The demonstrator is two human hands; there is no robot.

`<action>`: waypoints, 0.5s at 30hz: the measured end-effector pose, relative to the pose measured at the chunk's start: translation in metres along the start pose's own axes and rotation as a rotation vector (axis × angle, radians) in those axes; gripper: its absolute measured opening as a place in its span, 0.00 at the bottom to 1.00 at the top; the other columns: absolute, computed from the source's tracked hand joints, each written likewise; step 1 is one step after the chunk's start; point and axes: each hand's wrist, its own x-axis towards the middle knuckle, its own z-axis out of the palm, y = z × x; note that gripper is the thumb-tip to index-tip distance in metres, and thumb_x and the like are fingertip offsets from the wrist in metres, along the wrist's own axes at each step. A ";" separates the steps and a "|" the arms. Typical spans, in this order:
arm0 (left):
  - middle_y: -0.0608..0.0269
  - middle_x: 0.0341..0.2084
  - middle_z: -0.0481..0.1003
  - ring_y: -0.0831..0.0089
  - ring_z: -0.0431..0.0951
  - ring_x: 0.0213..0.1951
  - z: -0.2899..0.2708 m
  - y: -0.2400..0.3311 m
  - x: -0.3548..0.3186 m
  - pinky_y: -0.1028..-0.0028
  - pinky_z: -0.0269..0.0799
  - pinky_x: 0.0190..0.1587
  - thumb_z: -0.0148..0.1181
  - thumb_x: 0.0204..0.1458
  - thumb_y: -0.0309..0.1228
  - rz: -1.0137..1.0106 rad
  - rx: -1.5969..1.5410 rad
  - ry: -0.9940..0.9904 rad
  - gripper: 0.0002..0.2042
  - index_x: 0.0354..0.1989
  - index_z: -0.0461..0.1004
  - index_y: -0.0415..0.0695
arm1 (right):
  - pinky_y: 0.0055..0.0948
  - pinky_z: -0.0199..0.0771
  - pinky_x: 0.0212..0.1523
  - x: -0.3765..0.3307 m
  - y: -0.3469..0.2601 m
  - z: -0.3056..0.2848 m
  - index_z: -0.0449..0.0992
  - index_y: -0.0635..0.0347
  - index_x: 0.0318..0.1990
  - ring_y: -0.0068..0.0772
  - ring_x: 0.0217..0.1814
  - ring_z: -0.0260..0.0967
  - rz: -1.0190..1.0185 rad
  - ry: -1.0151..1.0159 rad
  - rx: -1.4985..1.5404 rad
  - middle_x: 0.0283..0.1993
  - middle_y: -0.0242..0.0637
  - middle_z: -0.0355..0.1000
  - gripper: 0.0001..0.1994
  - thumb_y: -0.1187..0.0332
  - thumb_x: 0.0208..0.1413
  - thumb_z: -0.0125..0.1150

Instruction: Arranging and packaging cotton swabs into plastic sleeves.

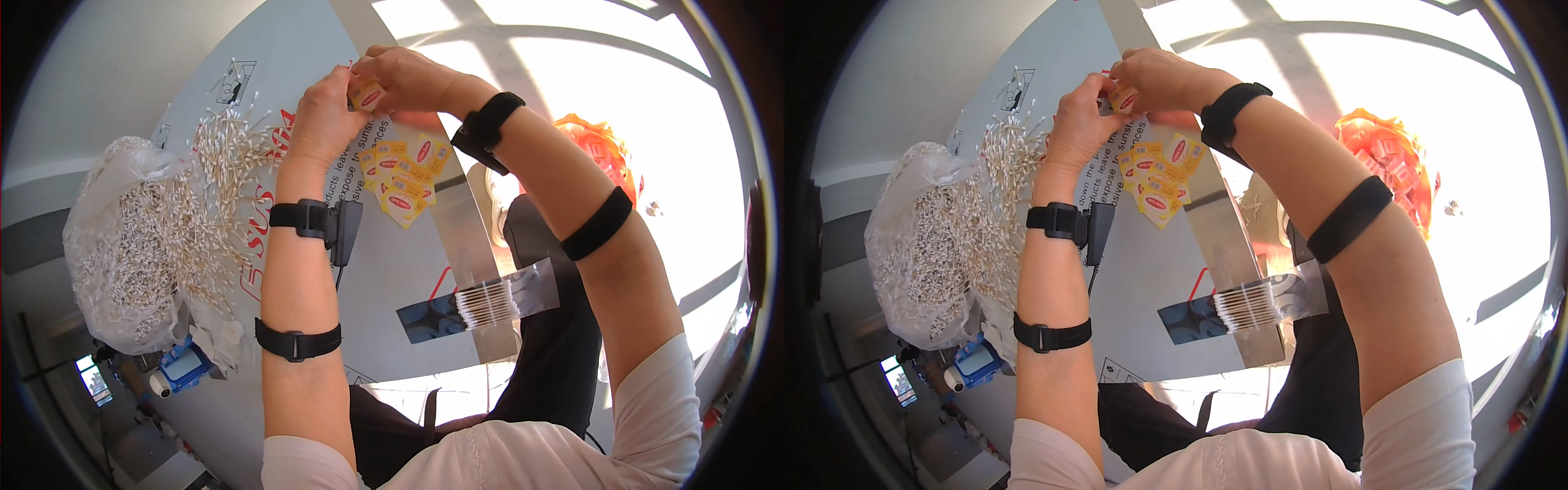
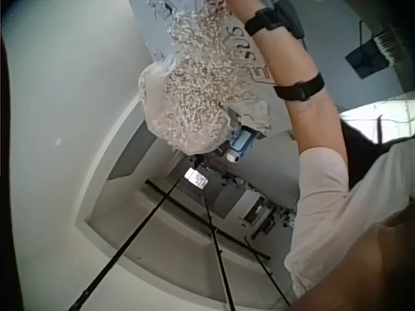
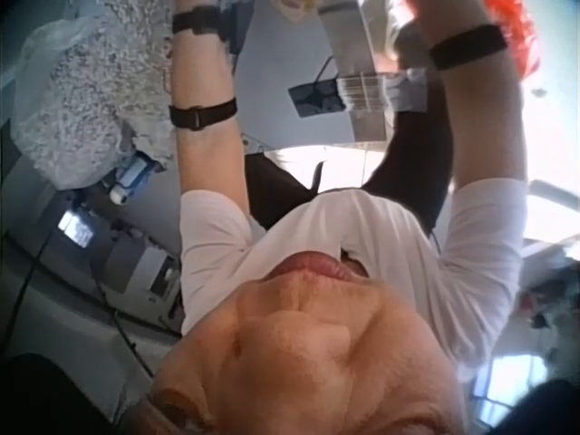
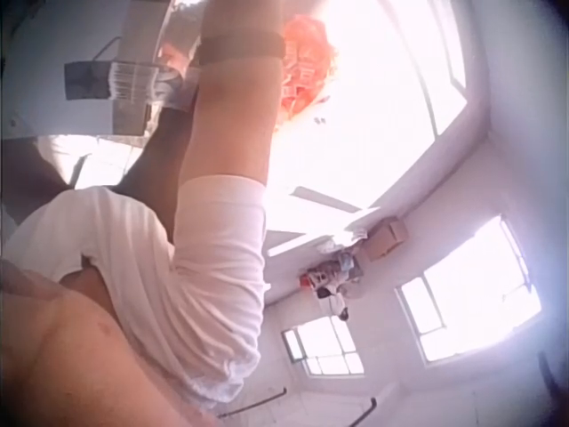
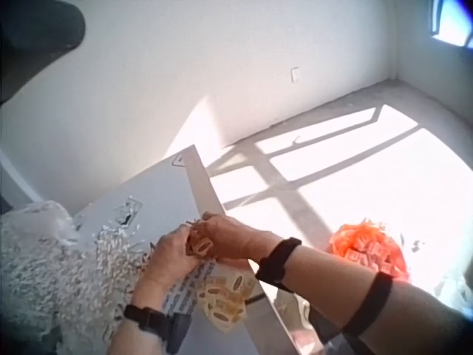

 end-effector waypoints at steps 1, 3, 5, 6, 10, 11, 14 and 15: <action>0.49 0.33 0.78 0.52 0.79 0.38 0.001 0.000 0.000 0.63 0.75 0.41 0.70 0.40 0.27 0.009 0.019 -0.008 0.16 0.36 0.71 0.37 | 0.35 0.75 0.44 -0.001 -0.001 0.001 0.74 0.65 0.45 0.46 0.43 0.74 -0.060 -0.003 -0.016 0.39 0.43 0.72 0.22 0.70 0.39 0.71; 0.49 0.32 0.77 0.52 0.79 0.37 0.001 0.002 -0.003 0.63 0.75 0.40 0.67 0.42 0.26 0.028 0.045 -0.012 0.13 0.35 0.72 0.37 | 0.36 0.75 0.43 -0.003 -0.007 0.001 0.74 0.63 0.40 0.46 0.42 0.74 -0.023 0.004 -0.053 0.39 0.43 0.73 0.17 0.70 0.40 0.70; 0.49 0.31 0.77 0.52 0.78 0.36 0.001 0.000 -0.004 0.63 0.75 0.39 0.64 0.44 0.25 0.048 0.069 -0.014 0.10 0.33 0.72 0.37 | 0.36 0.75 0.42 -0.006 -0.011 0.000 0.74 0.62 0.36 0.47 0.41 0.74 0.013 0.012 -0.091 0.39 0.44 0.73 0.13 0.71 0.42 0.69; 0.50 0.31 0.77 0.52 0.78 0.35 0.001 -0.003 -0.005 0.63 0.75 0.39 0.63 0.43 0.24 0.077 0.029 -0.012 0.08 0.32 0.72 0.37 | 0.36 0.75 0.42 -0.008 -0.012 -0.001 0.73 0.61 0.34 0.47 0.40 0.74 0.005 0.016 -0.065 0.39 0.43 0.73 0.11 0.71 0.43 0.68; 0.51 0.30 0.77 0.54 0.78 0.33 0.004 -0.009 -0.007 0.64 0.75 0.38 0.61 0.43 0.22 0.108 -0.063 0.024 0.06 0.30 0.74 0.38 | 0.37 0.75 0.40 -0.011 -0.008 0.002 0.72 0.60 0.31 0.47 0.38 0.74 -0.026 0.022 -0.038 0.38 0.42 0.73 0.08 0.71 0.46 0.66; 0.51 0.30 0.77 0.54 0.78 0.33 0.004 -0.009 -0.007 0.64 0.75 0.38 0.61 0.43 0.22 0.108 -0.065 0.025 0.06 0.30 0.74 0.38 | 0.37 0.75 0.40 -0.012 -0.008 0.002 0.72 0.60 0.31 0.47 0.38 0.74 -0.025 0.021 -0.040 0.38 0.42 0.73 0.08 0.71 0.46 0.66; 0.51 0.29 0.77 0.54 0.78 0.32 0.005 -0.011 -0.007 0.64 0.75 0.37 0.62 0.42 0.22 0.189 -0.108 0.059 0.08 0.33 0.75 0.39 | 0.36 0.75 0.40 -0.014 -0.006 0.001 0.72 0.60 0.31 0.46 0.38 0.74 -0.044 0.035 -0.036 0.39 0.42 0.73 0.07 0.70 0.47 0.65; 0.52 0.30 0.77 0.56 0.79 0.33 0.006 -0.011 -0.007 0.65 0.75 0.38 0.64 0.42 0.22 0.176 -0.098 0.046 0.09 0.34 0.76 0.39 | 0.36 0.75 0.39 -0.014 -0.005 0.002 0.72 0.60 0.31 0.45 0.38 0.74 -0.056 0.036 -0.040 0.38 0.42 0.74 0.07 0.70 0.47 0.65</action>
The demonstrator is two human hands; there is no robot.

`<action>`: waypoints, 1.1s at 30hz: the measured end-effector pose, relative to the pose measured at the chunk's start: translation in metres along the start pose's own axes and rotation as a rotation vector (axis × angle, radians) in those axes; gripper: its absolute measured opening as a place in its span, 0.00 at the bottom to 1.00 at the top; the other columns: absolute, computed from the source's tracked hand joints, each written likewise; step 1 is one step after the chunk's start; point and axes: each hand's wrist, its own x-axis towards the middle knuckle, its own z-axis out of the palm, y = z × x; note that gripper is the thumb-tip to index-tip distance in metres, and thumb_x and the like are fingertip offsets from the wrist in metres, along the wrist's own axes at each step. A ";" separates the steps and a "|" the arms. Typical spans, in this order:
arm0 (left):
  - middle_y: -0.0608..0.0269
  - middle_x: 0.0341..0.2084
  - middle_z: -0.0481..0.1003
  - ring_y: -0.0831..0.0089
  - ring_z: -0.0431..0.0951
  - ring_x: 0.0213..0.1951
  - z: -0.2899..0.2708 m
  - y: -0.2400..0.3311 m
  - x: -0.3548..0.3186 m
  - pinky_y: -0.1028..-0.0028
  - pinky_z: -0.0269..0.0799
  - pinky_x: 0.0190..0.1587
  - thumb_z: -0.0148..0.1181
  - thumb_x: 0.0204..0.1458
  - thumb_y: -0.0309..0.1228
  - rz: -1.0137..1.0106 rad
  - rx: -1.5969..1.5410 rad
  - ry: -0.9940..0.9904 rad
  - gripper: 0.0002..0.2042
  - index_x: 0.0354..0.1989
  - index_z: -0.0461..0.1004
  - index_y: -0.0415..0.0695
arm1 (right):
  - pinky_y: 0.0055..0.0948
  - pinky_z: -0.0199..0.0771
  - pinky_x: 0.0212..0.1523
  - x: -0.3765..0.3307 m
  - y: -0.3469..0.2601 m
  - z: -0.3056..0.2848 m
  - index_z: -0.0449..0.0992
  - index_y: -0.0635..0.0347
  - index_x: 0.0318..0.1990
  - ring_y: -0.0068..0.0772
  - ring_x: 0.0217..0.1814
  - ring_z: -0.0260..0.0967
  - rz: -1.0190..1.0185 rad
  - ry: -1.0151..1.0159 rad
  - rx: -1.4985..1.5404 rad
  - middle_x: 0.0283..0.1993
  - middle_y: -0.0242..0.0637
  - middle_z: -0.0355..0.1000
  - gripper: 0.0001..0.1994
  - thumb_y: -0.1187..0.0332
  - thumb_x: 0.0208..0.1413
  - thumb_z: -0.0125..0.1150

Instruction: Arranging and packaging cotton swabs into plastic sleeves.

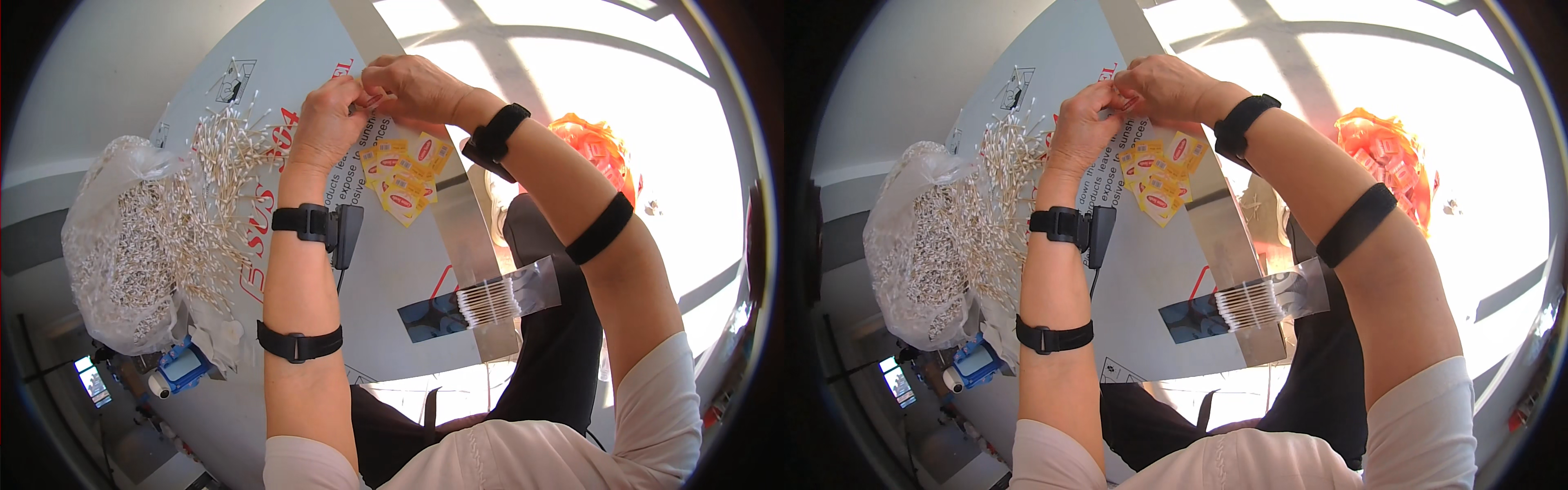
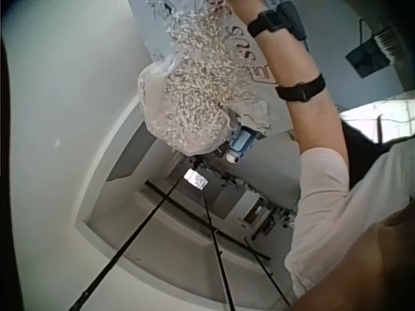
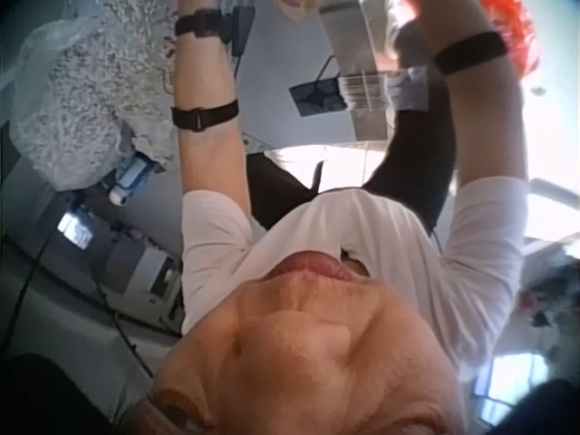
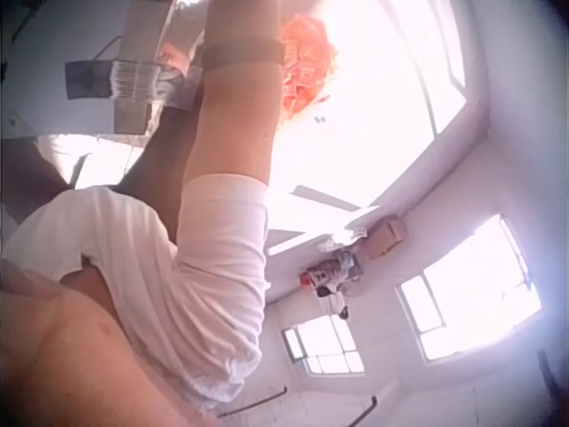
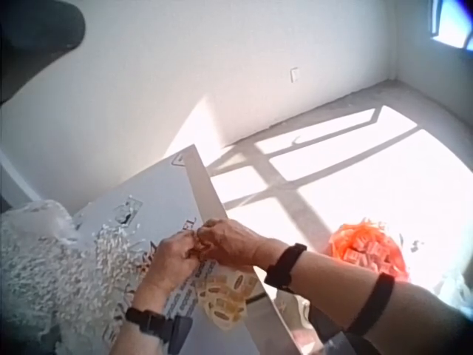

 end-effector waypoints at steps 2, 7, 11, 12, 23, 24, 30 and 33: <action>0.52 0.30 0.78 0.57 0.80 0.33 0.000 0.000 -0.001 0.66 0.76 0.38 0.65 0.42 0.23 -0.014 0.009 -0.013 0.10 0.35 0.76 0.39 | 0.36 0.75 0.39 0.001 -0.004 -0.002 0.72 0.60 0.31 0.45 0.38 0.74 -0.013 0.000 -0.004 0.38 0.42 0.74 0.08 0.69 0.47 0.65; 0.54 0.33 0.80 0.64 0.81 0.38 -0.001 -0.004 -0.008 0.70 0.77 0.43 0.70 0.41 0.27 -0.166 -0.202 0.076 0.16 0.37 0.73 0.37 | 0.35 0.74 0.38 0.010 -0.012 -0.002 0.74 0.58 0.34 0.44 0.37 0.75 0.245 -0.036 0.091 0.35 0.41 0.74 0.07 0.67 0.51 0.63; 0.56 0.38 0.79 0.68 0.81 0.42 0.002 0.008 -0.007 0.71 0.77 0.48 0.71 0.40 0.22 -0.223 -0.142 0.037 0.20 0.43 0.73 0.37 | 0.37 0.75 0.41 0.010 -0.005 0.007 0.79 0.55 0.38 0.43 0.40 0.75 0.185 0.034 -0.050 0.37 0.42 0.74 0.07 0.68 0.52 0.59; 0.56 0.38 0.79 0.68 0.81 0.42 0.002 0.009 -0.007 0.70 0.77 0.47 0.71 0.39 0.23 -0.247 -0.114 0.030 0.20 0.43 0.73 0.37 | 0.36 0.74 0.42 0.010 -0.007 0.010 0.79 0.54 0.38 0.43 0.41 0.74 0.178 0.071 -0.090 0.39 0.40 0.73 0.07 0.68 0.53 0.58; 0.59 0.31 0.79 0.69 0.80 0.31 0.013 0.013 -0.019 0.71 0.76 0.35 0.73 0.39 0.28 -0.194 0.193 0.315 0.16 0.34 0.75 0.37 | 0.34 0.74 0.48 0.024 -0.020 0.014 0.80 0.56 0.40 0.42 0.49 0.72 0.304 -0.045 -0.309 0.45 0.40 0.71 0.10 0.68 0.50 0.62; 0.59 0.27 0.79 0.69 0.79 0.28 0.015 0.017 -0.019 0.71 0.75 0.33 0.73 0.39 0.30 -0.318 0.116 0.292 0.15 0.32 0.76 0.37 | 0.37 0.73 0.48 0.023 -0.019 0.015 0.78 0.60 0.38 0.44 0.47 0.72 0.274 -0.030 -0.327 0.44 0.41 0.70 0.09 0.68 0.51 0.61; 0.58 0.22 0.77 0.64 0.78 0.25 0.030 0.019 -0.023 0.69 0.74 0.32 0.71 0.40 0.28 -0.325 0.144 0.322 0.12 0.32 0.77 0.38 | 0.39 0.74 0.46 0.026 -0.022 0.017 0.74 0.66 0.37 0.46 0.46 0.72 0.203 -0.024 -0.405 0.43 0.44 0.70 0.11 0.67 0.53 0.60; 0.57 0.25 0.76 0.61 0.78 0.28 0.034 0.017 -0.026 0.68 0.74 0.33 0.69 0.42 0.26 -0.236 0.213 0.343 0.11 0.35 0.78 0.39 | 0.38 0.75 0.46 0.024 -0.018 0.018 0.74 0.66 0.37 0.45 0.46 0.73 0.169 -0.026 -0.423 0.43 0.44 0.70 0.11 0.67 0.52 0.60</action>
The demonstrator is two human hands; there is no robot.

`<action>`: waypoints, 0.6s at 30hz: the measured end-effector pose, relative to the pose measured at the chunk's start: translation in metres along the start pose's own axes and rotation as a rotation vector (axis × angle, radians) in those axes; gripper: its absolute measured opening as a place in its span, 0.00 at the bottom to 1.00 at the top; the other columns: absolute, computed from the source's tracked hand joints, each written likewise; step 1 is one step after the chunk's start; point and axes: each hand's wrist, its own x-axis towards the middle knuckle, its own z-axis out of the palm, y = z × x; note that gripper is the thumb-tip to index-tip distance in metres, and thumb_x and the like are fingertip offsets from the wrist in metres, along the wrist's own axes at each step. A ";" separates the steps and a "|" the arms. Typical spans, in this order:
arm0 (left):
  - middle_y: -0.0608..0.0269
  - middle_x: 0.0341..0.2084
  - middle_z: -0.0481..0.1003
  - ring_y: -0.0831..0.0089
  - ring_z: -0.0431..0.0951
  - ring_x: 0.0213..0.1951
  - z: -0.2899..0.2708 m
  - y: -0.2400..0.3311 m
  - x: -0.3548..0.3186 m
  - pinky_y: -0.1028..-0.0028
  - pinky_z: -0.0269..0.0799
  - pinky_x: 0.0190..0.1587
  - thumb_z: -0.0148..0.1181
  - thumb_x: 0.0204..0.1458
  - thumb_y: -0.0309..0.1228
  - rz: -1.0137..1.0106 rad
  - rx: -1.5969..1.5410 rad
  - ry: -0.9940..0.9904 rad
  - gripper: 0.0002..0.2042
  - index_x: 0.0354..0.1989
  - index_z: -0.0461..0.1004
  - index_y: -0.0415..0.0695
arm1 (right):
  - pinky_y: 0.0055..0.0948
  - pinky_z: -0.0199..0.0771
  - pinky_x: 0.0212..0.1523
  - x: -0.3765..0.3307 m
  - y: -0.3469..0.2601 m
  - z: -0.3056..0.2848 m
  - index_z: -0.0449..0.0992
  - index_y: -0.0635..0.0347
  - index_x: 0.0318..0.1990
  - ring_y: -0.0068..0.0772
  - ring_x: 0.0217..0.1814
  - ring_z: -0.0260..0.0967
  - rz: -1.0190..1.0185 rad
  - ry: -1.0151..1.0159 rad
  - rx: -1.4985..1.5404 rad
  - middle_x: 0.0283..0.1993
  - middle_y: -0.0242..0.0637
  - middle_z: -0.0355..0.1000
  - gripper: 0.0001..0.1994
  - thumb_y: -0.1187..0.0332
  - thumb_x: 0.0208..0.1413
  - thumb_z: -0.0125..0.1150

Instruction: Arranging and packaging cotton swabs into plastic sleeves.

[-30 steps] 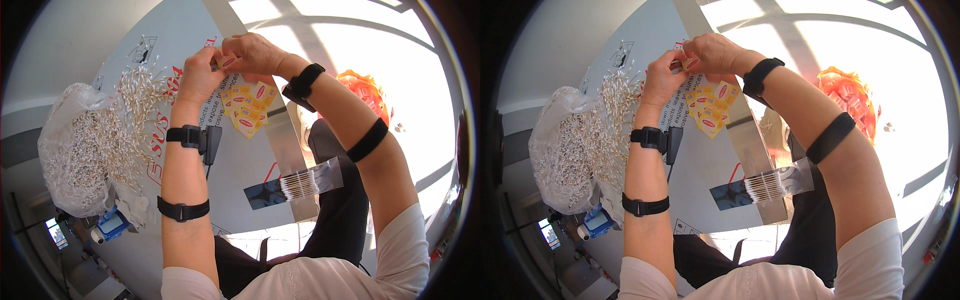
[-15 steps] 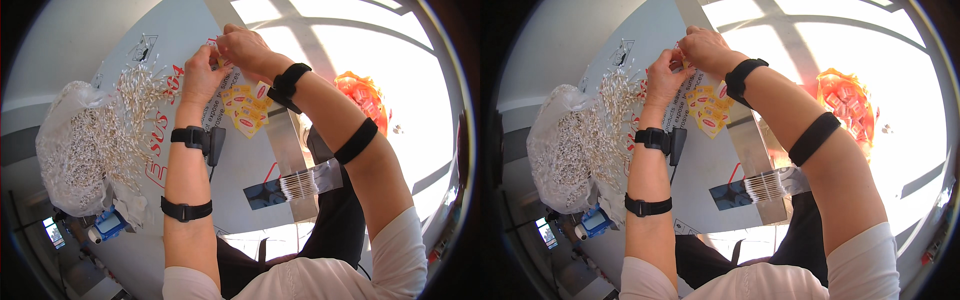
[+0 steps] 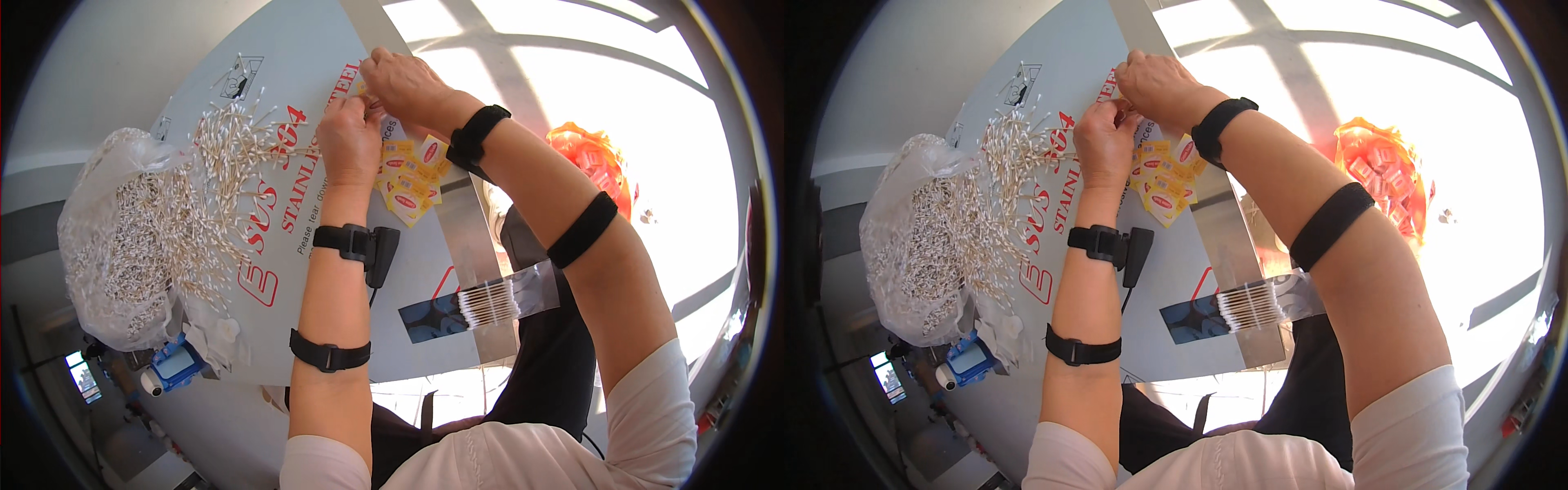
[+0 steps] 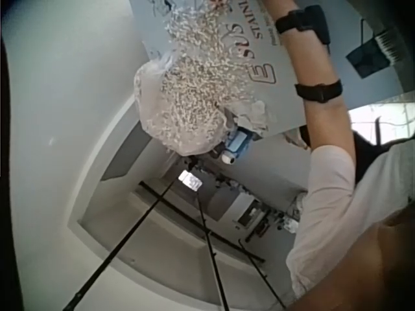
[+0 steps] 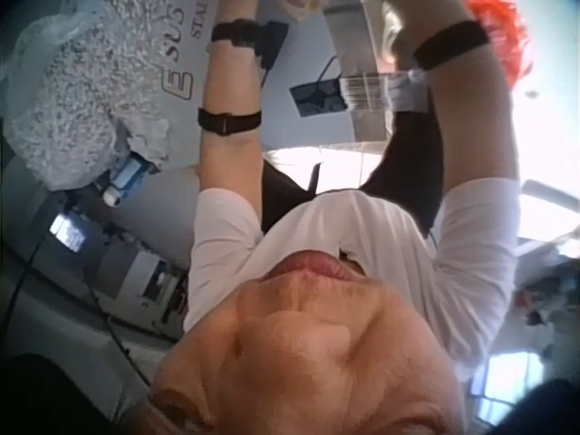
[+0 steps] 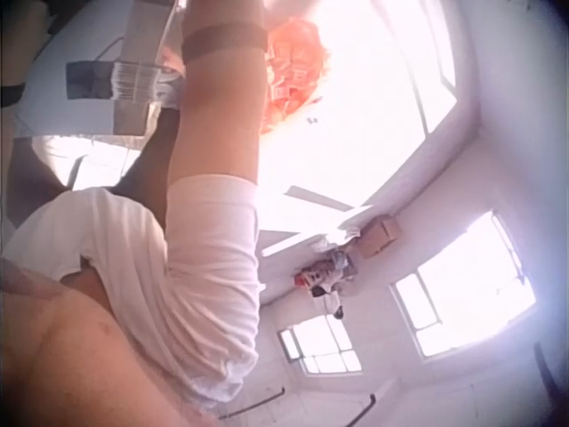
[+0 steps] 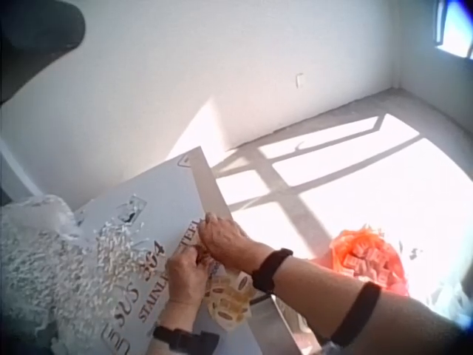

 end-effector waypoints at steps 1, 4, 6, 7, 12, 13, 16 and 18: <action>0.57 0.27 0.76 0.59 0.78 0.30 0.001 0.000 -0.002 0.67 0.74 0.34 0.67 0.43 0.24 0.054 0.032 0.014 0.11 0.38 0.78 0.40 | 0.37 0.75 0.46 -0.001 0.003 0.001 0.73 0.66 0.37 0.45 0.45 0.73 -0.031 0.024 -0.009 0.43 0.44 0.70 0.10 0.68 0.51 0.60; 0.55 0.27 0.72 0.56 0.75 0.33 0.002 0.002 -0.007 0.62 0.73 0.36 0.62 0.45 0.23 0.152 -0.010 0.034 0.09 0.37 0.77 0.40 | 0.37 0.75 0.45 -0.006 0.011 -0.004 0.74 0.65 0.34 0.45 0.44 0.73 -0.138 0.104 0.039 0.42 0.44 0.70 0.08 0.69 0.51 0.60; 0.55 0.28 0.72 0.56 0.75 0.35 0.002 -0.001 -0.008 0.62 0.73 0.36 0.60 0.46 0.22 0.169 0.027 0.042 0.09 0.38 0.77 0.39 | 0.37 0.75 0.44 -0.002 0.005 -0.009 0.75 0.65 0.33 0.45 0.44 0.73 -0.088 0.067 0.043 0.41 0.44 0.71 0.07 0.69 0.50 0.60; 0.55 0.29 0.72 0.57 0.74 0.36 0.001 -0.002 -0.008 0.63 0.73 0.37 0.58 0.47 0.21 0.190 0.063 0.048 0.10 0.39 0.77 0.39 | 0.37 0.75 0.43 0.000 0.002 -0.012 0.75 0.65 0.31 0.45 0.43 0.73 -0.035 0.031 0.045 0.40 0.44 0.71 0.07 0.70 0.50 0.60; 0.55 0.34 0.73 0.57 0.73 0.40 0.005 -0.002 -0.009 0.63 0.73 0.42 0.58 0.47 0.20 0.221 0.119 0.063 0.11 0.40 0.77 0.38 | 0.37 0.74 0.41 0.008 0.003 -0.018 0.75 0.65 0.29 0.46 0.41 0.73 -0.170 -0.038 -0.032 0.38 0.45 0.73 0.07 0.70 0.48 0.61; 0.54 0.37 0.74 0.57 0.74 0.42 0.004 -0.003 -0.009 0.64 0.72 0.44 0.60 0.47 0.21 0.249 0.130 0.103 0.11 0.40 0.77 0.39 | 0.37 0.74 0.41 0.010 0.003 -0.019 0.74 0.65 0.28 0.47 0.40 0.73 -0.218 -0.066 -0.038 0.37 0.46 0.73 0.07 0.70 0.47 0.61; 0.53 0.40 0.73 0.56 0.72 0.45 0.005 -0.004 -0.013 0.65 0.72 0.47 0.59 0.46 0.19 0.217 0.066 0.032 0.13 0.42 0.76 0.38 | 0.39 0.74 0.40 0.013 0.007 -0.014 0.73 0.65 0.26 0.51 0.39 0.73 -0.141 -0.126 0.042 0.34 0.48 0.73 0.07 0.70 0.46 0.62; 0.53 0.41 0.73 0.56 0.72 0.46 0.004 -0.005 -0.013 0.65 0.72 0.48 0.58 0.45 0.18 0.209 0.041 0.033 0.14 0.43 0.76 0.38 | 0.39 0.74 0.39 0.015 0.006 -0.010 0.71 0.66 0.26 0.53 0.38 0.72 -0.119 -0.099 0.090 0.34 0.50 0.73 0.07 0.71 0.46 0.61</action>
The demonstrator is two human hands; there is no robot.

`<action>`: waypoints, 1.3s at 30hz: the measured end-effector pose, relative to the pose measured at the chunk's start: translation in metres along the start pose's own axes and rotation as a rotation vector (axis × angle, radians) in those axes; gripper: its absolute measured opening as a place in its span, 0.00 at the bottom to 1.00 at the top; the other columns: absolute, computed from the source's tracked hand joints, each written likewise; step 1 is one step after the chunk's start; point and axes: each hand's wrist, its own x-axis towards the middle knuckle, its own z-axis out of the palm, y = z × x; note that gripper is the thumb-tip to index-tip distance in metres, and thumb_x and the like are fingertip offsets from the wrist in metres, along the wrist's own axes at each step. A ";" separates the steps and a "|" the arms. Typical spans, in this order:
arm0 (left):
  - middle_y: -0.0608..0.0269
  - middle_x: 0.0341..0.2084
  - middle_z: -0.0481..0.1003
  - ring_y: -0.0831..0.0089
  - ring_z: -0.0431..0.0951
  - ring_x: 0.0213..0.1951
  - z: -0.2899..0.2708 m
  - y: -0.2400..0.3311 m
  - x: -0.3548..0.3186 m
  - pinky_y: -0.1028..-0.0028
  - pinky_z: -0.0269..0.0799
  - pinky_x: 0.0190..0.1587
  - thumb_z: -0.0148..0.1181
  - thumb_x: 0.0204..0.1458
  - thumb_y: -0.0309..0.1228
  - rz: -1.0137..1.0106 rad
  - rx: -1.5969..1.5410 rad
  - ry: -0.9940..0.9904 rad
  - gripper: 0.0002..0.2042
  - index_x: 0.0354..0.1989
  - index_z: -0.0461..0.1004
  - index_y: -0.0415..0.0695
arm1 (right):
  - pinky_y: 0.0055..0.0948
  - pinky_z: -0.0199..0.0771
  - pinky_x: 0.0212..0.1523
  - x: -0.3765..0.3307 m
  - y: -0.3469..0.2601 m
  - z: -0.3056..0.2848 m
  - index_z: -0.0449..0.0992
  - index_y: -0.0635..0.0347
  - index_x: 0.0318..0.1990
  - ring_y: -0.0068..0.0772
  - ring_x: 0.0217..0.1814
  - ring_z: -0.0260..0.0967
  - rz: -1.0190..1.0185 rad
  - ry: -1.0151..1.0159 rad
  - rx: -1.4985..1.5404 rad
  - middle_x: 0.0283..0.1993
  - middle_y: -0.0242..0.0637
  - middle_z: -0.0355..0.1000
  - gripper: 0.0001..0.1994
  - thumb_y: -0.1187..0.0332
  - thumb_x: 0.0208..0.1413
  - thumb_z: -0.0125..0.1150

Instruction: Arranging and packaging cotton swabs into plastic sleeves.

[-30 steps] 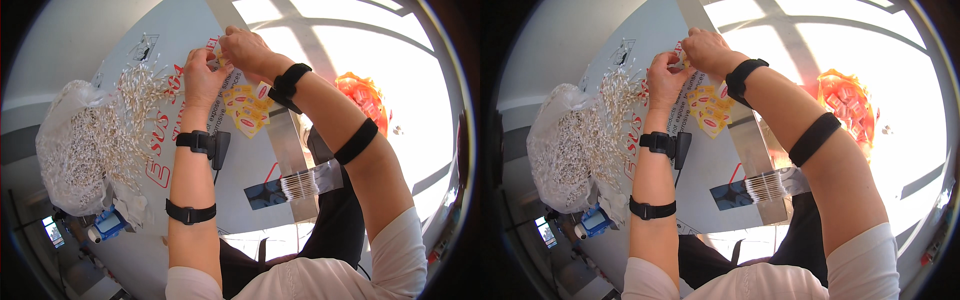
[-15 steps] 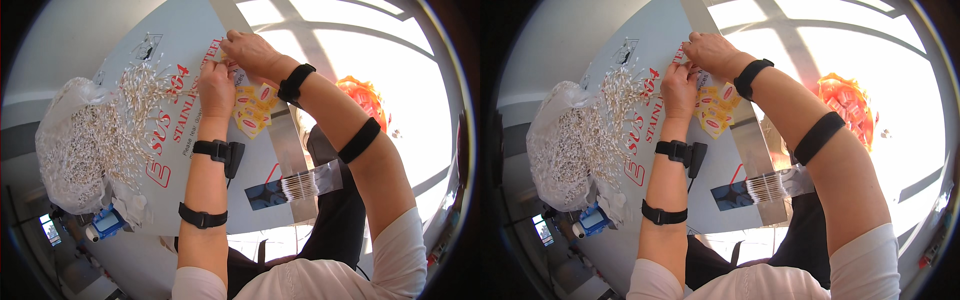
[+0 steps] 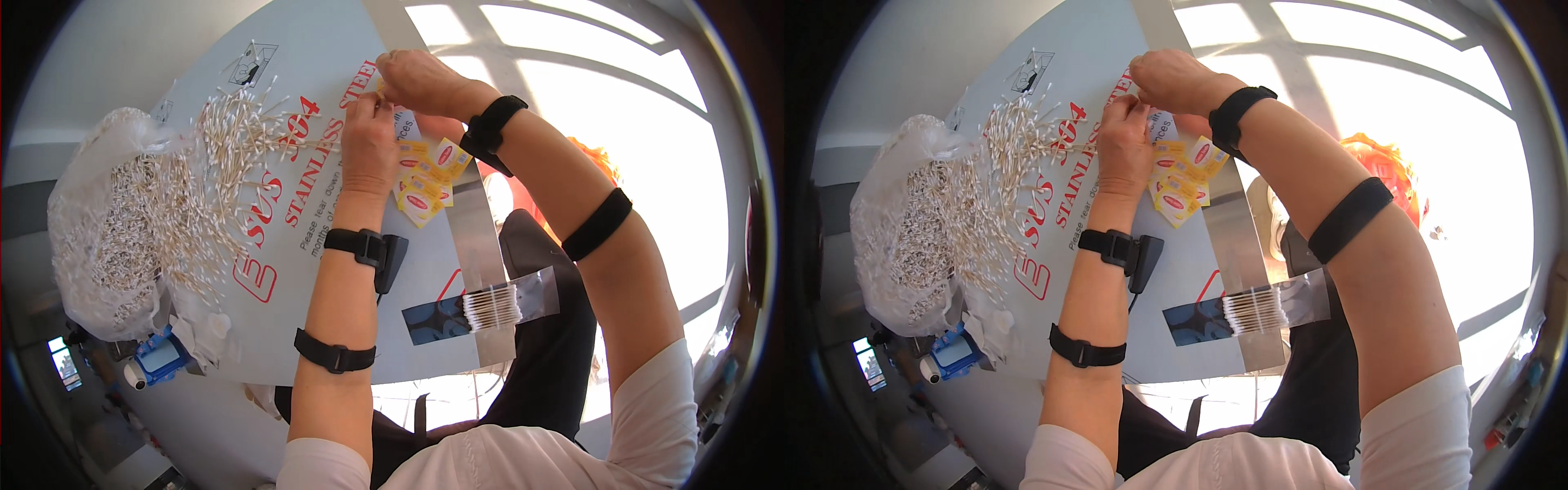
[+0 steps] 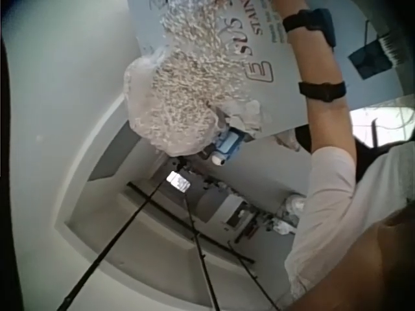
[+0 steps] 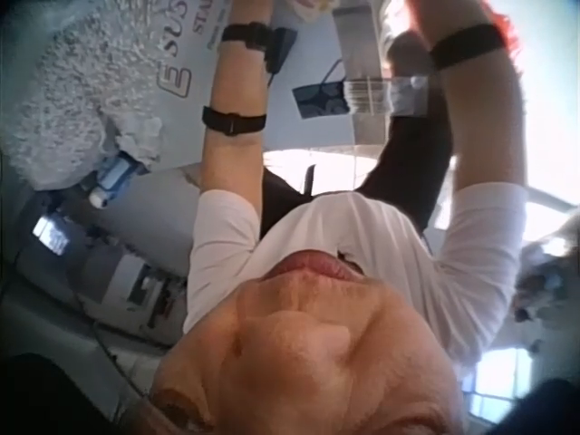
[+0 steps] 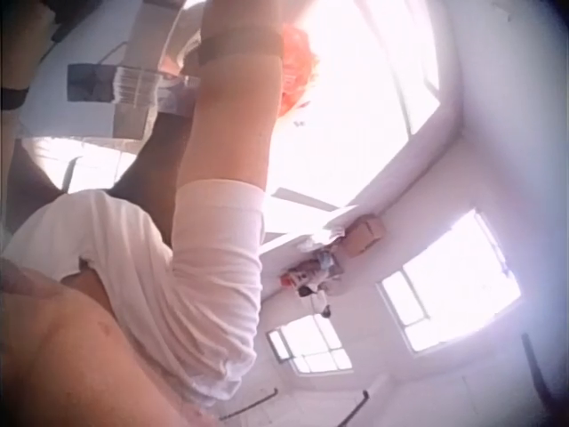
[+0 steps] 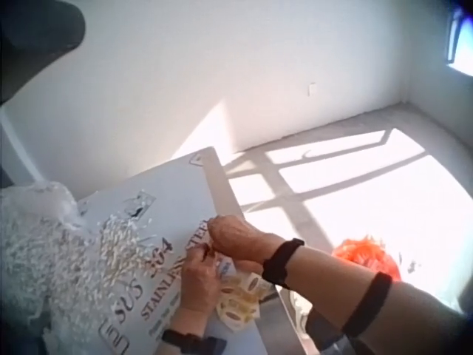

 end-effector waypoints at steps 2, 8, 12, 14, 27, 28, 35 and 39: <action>0.53 0.42 0.73 0.55 0.72 0.46 -0.002 0.000 -0.001 0.65 0.71 0.49 0.57 0.45 0.16 -0.011 -0.027 0.004 0.16 0.44 0.75 0.37 | 0.39 0.74 0.38 0.004 -0.001 0.000 0.70 0.67 0.26 0.55 0.36 0.72 0.019 0.027 0.048 0.33 0.52 0.73 0.07 0.72 0.45 0.60; 0.53 0.45 0.71 0.55 0.71 0.49 -0.007 -0.002 -0.005 0.65 0.71 0.51 0.54 0.43 0.12 -0.001 -0.058 -0.023 0.23 0.52 0.72 0.37 | 0.37 0.75 0.40 0.016 0.001 0.001 0.77 0.65 0.36 0.49 0.39 0.76 0.175 0.016 0.301 0.34 0.49 0.76 0.11 0.75 0.42 0.61; 0.53 0.45 0.70 0.56 0.70 0.49 -0.005 -0.004 -0.006 0.65 0.71 0.51 0.54 0.45 0.13 -0.015 -0.100 -0.063 0.24 0.54 0.71 0.38 | 0.28 0.75 0.32 0.020 0.000 0.009 0.73 0.70 0.38 0.31 0.32 0.74 0.298 0.011 0.587 0.30 0.40 0.73 0.12 0.79 0.43 0.62; 0.53 0.45 0.70 0.56 0.71 0.49 -0.004 -0.006 -0.007 0.65 0.71 0.51 0.54 0.45 0.13 -0.012 -0.120 -0.051 0.23 0.54 0.71 0.39 | 0.27 0.75 0.32 0.021 -0.003 0.011 0.73 0.69 0.38 0.27 0.32 0.73 0.292 0.028 0.632 0.31 0.38 0.73 0.12 0.79 0.43 0.63; 0.56 0.36 0.72 0.58 0.75 0.40 -0.003 -0.009 -0.001 0.64 0.74 0.43 0.55 0.46 0.15 -0.043 -0.142 0.016 0.17 0.45 0.77 0.44 | 0.32 0.74 0.39 -0.002 0.008 0.004 0.66 0.57 0.41 0.40 0.35 0.72 -0.131 -0.079 0.424 0.33 0.36 0.72 0.19 0.85 0.40 0.60; 0.57 0.36 0.73 0.59 0.75 0.39 -0.003 -0.011 -0.001 0.65 0.74 0.43 0.55 0.46 0.15 -0.038 -0.181 0.030 0.17 0.44 0.77 0.44 | 0.33 0.74 0.39 -0.001 0.005 0.003 0.65 0.57 0.40 0.43 0.36 0.72 -0.116 -0.074 0.373 0.33 0.38 0.72 0.20 0.85 0.39 0.60; 0.55 0.40 0.74 0.55 0.73 0.44 -0.001 -0.031 0.014 0.63 0.72 0.47 0.52 0.41 0.15 -0.409 -0.448 0.120 0.18 0.41 0.77 0.42 | 0.36 0.75 0.40 -0.006 0.010 0.006 0.63 0.56 0.40 0.48 0.40 0.72 -0.150 -0.011 0.339 0.34 0.40 0.72 0.21 0.84 0.39 0.62; 0.56 0.43 0.73 0.55 0.70 0.48 0.005 -0.037 0.019 0.62 0.68 0.53 0.51 0.40 0.17 -0.249 -0.330 -0.001 0.18 0.42 0.77 0.41 | 0.37 0.75 0.42 -0.008 0.010 0.005 0.63 0.57 0.41 0.49 0.41 0.73 -0.250 0.044 0.309 0.35 0.41 0.73 0.22 0.85 0.38 0.63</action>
